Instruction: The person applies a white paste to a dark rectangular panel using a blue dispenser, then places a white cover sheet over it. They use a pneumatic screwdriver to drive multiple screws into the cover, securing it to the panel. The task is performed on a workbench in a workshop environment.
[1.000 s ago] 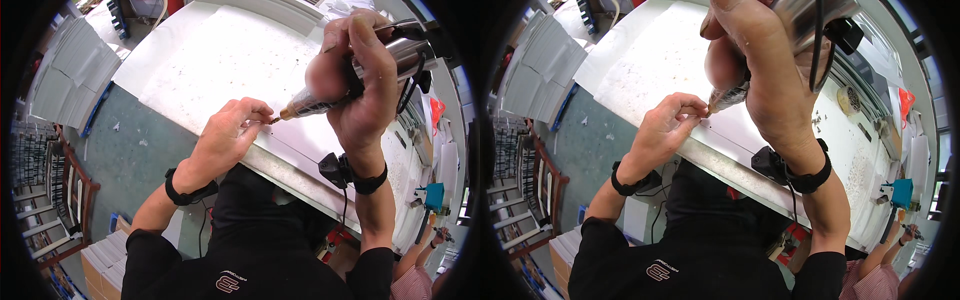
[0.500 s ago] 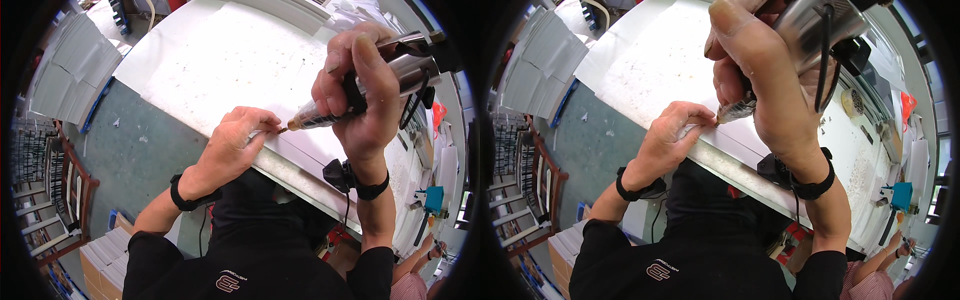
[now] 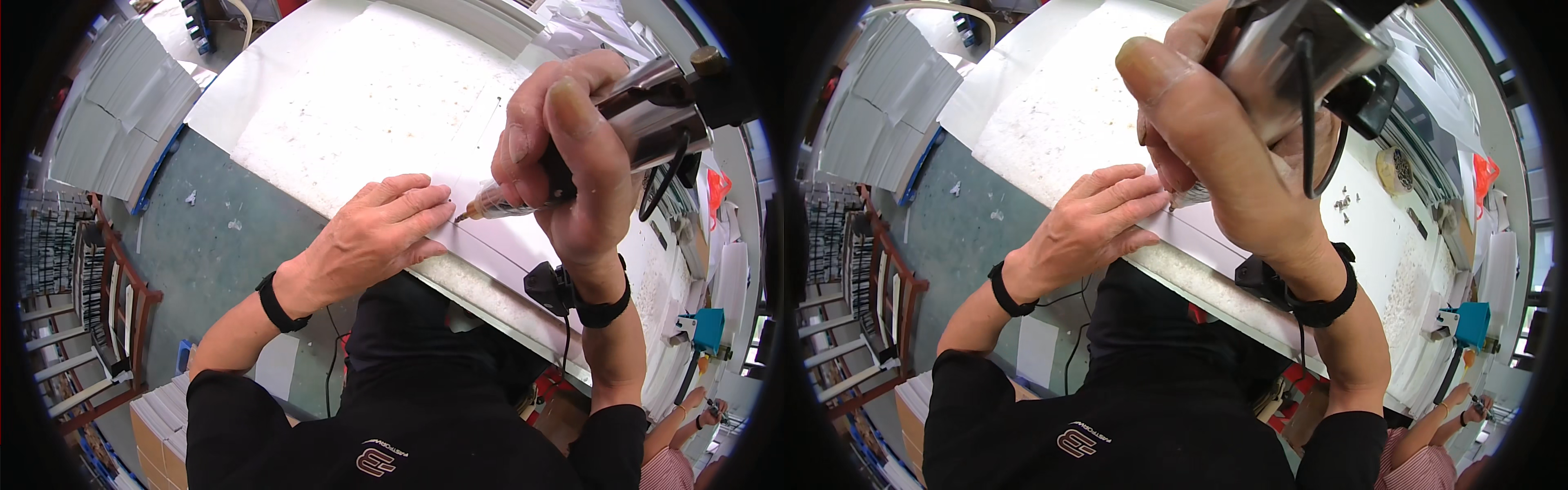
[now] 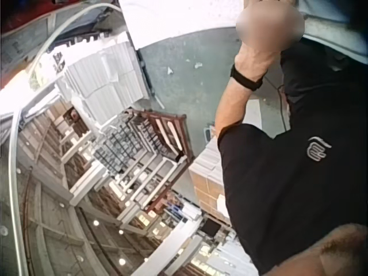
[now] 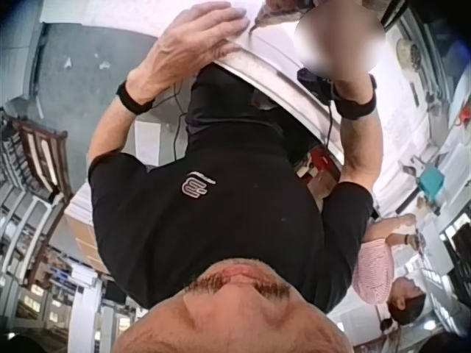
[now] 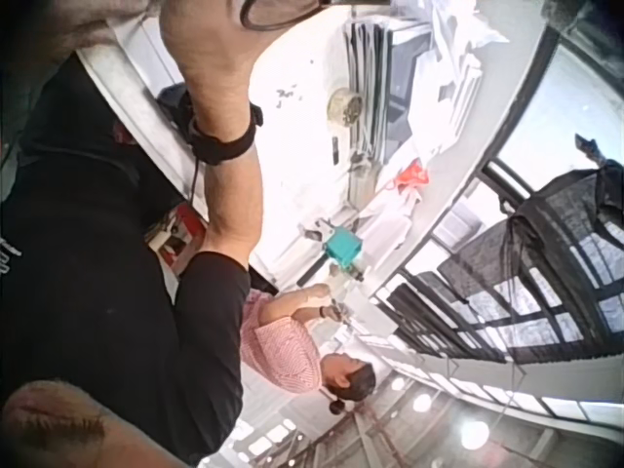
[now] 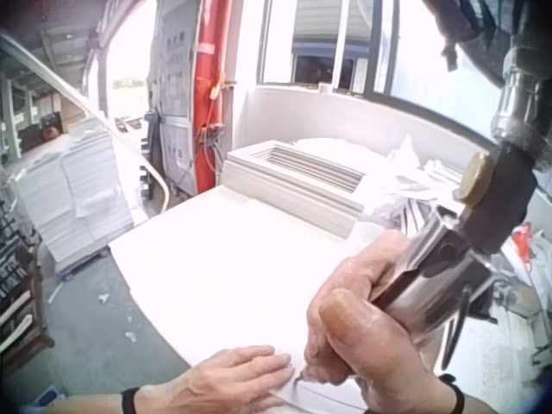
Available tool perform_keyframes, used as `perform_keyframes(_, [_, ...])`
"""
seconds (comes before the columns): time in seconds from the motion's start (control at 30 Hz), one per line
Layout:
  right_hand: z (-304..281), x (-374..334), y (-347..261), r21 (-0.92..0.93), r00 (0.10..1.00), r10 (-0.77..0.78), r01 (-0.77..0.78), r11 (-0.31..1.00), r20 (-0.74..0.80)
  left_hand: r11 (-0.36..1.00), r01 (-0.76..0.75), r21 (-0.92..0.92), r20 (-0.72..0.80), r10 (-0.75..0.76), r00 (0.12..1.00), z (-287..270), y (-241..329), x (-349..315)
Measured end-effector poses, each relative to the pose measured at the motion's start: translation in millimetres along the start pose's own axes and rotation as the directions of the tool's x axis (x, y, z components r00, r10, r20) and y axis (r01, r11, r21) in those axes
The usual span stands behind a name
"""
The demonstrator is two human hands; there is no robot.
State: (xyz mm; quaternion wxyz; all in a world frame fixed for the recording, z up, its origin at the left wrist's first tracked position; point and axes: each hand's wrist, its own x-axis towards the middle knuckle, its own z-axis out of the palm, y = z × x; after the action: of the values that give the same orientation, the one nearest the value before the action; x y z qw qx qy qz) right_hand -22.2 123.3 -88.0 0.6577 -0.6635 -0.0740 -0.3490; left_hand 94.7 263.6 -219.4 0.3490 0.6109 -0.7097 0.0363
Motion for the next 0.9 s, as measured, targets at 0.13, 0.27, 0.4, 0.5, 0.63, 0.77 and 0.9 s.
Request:
perform_keyframes(0.13, [-2,-4,6,0.013,0.998,0.010,-0.011,1.000,0.057,0.999,-0.034,0.013,0.002,0.034,0.999,-1,-1,1])
perform_keyframes(0.27, [-2,-6,15,0.041,0.997,0.056,-0.059,0.997,0.055,0.999,-0.037,0.008,0.020,0.037,0.999,-4,-3,-2])
perform_keyframes(0.4, [-13,-7,18,-0.009,0.996,0.041,-0.042,0.999,-0.076,0.998,-0.049,0.032,0.090,0.046,0.995,-12,4,15])
perform_keyframes(0.5, [-31,-4,-5,-0.004,0.992,-0.116,0.116,0.993,-0.052,0.998,-0.056,0.036,0.223,0.047,0.974,-25,6,38])
perform_keyframes(0.63, [-87,-16,-58,-0.238,0.973,-0.135,0.088,0.967,-0.190,0.998,-0.029,-0.059,0.324,0.047,0.945,-22,19,96])
perform_keyframes(0.77, [-149,-39,-95,-0.440,0.924,-0.182,0.017,0.898,-0.337,0.974,-0.141,-0.175,0.371,0.198,0.907,29,29,171])
perform_keyframes(0.9, [-177,-62,-114,-0.432,0.859,-0.231,0.012,0.902,-0.457,0.910,-0.297,-0.290,0.308,0.383,0.871,92,32,217])
